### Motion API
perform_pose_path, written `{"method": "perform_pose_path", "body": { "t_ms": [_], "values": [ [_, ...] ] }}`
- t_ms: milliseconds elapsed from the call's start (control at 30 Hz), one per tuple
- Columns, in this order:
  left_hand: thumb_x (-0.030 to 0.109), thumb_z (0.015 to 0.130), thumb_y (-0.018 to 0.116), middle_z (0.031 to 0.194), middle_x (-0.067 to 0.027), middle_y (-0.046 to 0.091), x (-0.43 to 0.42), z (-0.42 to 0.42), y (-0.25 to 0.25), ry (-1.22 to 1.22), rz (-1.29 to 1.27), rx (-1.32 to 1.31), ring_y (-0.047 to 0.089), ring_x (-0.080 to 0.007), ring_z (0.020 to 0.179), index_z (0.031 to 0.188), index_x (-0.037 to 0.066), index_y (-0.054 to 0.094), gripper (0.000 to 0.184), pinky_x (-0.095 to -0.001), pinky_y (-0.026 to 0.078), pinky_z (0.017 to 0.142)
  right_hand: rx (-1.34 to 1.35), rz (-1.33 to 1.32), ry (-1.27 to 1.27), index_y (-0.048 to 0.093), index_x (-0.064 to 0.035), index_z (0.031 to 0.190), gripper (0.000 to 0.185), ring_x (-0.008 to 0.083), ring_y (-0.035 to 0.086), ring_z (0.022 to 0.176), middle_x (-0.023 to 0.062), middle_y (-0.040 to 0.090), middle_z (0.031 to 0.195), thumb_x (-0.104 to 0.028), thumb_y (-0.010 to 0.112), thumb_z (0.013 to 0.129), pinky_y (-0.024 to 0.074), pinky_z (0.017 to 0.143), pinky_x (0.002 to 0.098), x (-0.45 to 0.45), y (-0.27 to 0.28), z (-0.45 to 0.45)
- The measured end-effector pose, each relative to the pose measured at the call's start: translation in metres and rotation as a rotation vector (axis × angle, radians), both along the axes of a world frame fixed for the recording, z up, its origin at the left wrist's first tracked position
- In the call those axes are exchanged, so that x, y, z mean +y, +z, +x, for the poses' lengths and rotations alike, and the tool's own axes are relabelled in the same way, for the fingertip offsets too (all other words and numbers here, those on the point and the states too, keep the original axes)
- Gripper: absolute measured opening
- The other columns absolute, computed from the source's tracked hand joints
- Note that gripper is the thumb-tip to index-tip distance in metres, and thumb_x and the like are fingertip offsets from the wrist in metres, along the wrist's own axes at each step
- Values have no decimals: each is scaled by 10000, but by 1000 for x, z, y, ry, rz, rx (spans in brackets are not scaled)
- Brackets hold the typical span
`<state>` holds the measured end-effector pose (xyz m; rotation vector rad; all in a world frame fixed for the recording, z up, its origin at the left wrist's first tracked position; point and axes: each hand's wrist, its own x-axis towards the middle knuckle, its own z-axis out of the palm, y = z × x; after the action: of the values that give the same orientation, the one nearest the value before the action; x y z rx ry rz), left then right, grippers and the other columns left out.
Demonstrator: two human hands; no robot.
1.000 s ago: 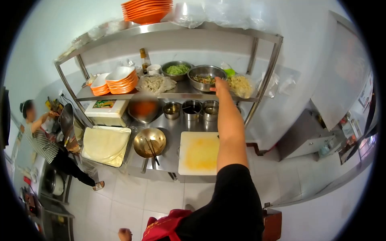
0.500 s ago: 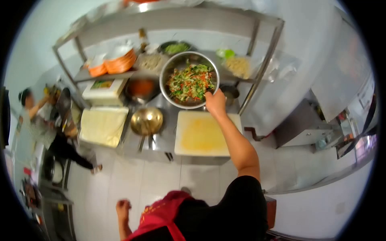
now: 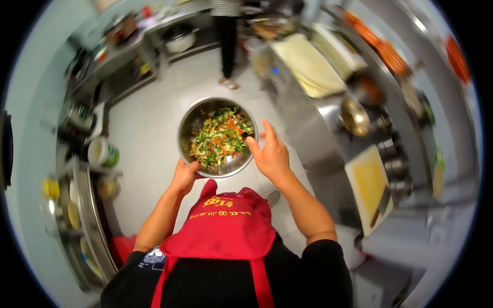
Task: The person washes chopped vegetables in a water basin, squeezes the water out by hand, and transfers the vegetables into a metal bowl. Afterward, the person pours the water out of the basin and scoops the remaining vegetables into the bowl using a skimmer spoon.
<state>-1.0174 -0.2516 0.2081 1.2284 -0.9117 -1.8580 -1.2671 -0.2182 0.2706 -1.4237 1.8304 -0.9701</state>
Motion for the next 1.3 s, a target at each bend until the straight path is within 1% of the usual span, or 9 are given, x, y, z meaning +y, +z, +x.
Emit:
{"method": "perform_pose_path", "body": {
  "t_ms": [100, 267, 400, 533, 767, 800, 867, 1000, 1300],
  "values": [
    [-125, 753, 442, 1157, -169, 598, 30, 84, -11, 316, -82, 11, 646, -272, 985, 1299, -12, 376, 562, -368, 576, 803, 165, -380, 323, 497, -20, 1294, 521, 345, 591, 1037, 191, 581, 1151, -276, 656, 869, 504, 836, 424, -45, -4, 100],
    [-119, 767, 465, 1202, -147, 571, 80, 176, -52, 728, -320, -100, 627, -246, 1017, 1331, -1, 375, 583, -357, 538, 880, 459, -173, 814, 472, -15, 1334, 675, 406, 493, 1149, 247, 497, 1232, -463, 630, 854, 469, 920, 482, -104, -54, 297],
    [-121, 745, 462, 1107, -153, 603, 109, 237, -46, 1011, -168, 48, 659, -245, 922, 1304, -21, 404, 571, -335, 588, 715, 519, -165, 1307, 473, -18, 1345, 825, 442, 472, 1131, 282, 472, 1217, -524, 719, 741, 444, 939, 492, -80, -71, 437],
    [-79, 737, 470, 1060, -160, 591, 135, 309, -61, 1259, 39, 90, 675, -266, 830, 1300, 9, 409, 573, -411, 623, 616, 423, -168, 1745, 540, -21, 1178, 522, 426, 627, 901, 275, 569, 1051, -239, 724, 741, 523, 759, 478, -49, -117, 557],
    [-52, 791, 479, 1166, -165, 580, 135, 363, -17, 1659, -6, 108, 662, -286, 964, 1337, 47, 389, 562, -406, 622, 669, 161, -771, 2069, 616, -75, 995, 274, 382, 633, 641, 165, 659, 758, -319, 635, 873, 514, 585, 476, -62, -44, 657],
    [-45, 810, 480, 1197, -159, 566, 136, 380, -24, 1695, -34, 149, 663, -278, 965, 1358, 78, 352, 576, -388, 620, 647, 355, -618, 2182, 627, -104, 1091, 367, 386, 653, 830, 179, 672, 841, -419, 579, 908, 526, 685, 496, -57, -15, 677],
    [-42, 827, 474, 1218, -158, 562, 145, 407, -8, 1759, -75, 110, 663, -278, 976, 1371, 81, 352, 571, -384, 617, 659, 131, -1125, 2189, 549, -157, 1292, 527, 438, 557, 1120, 245, 626, 1098, -471, 606, 873, 478, 869, 561, -49, -20, 719],
    [-32, 833, 480, 1221, -157, 556, 163, 447, -3, 1925, -67, 93, 651, -278, 998, 1377, 73, 348, 570, -386, 615, 660, 481, -680, 2557, 370, -231, 1456, 843, 532, 460, 1199, 278, 345, 1441, -488, 733, 740, 385, 1029, 559, -25, -30, 781],
    [-60, 790, 464, 1176, -178, 557, 262, 551, -42, 2192, -7, 203, 650, -304, 965, 1349, -2, 343, 575, -415, 627, 654, 338, -927, 2520, 554, -106, 1079, 297, 400, 657, 803, 209, 612, 962, -89, 620, 790, 550, 673, 473, 107, -100, 959]
  ]
}}
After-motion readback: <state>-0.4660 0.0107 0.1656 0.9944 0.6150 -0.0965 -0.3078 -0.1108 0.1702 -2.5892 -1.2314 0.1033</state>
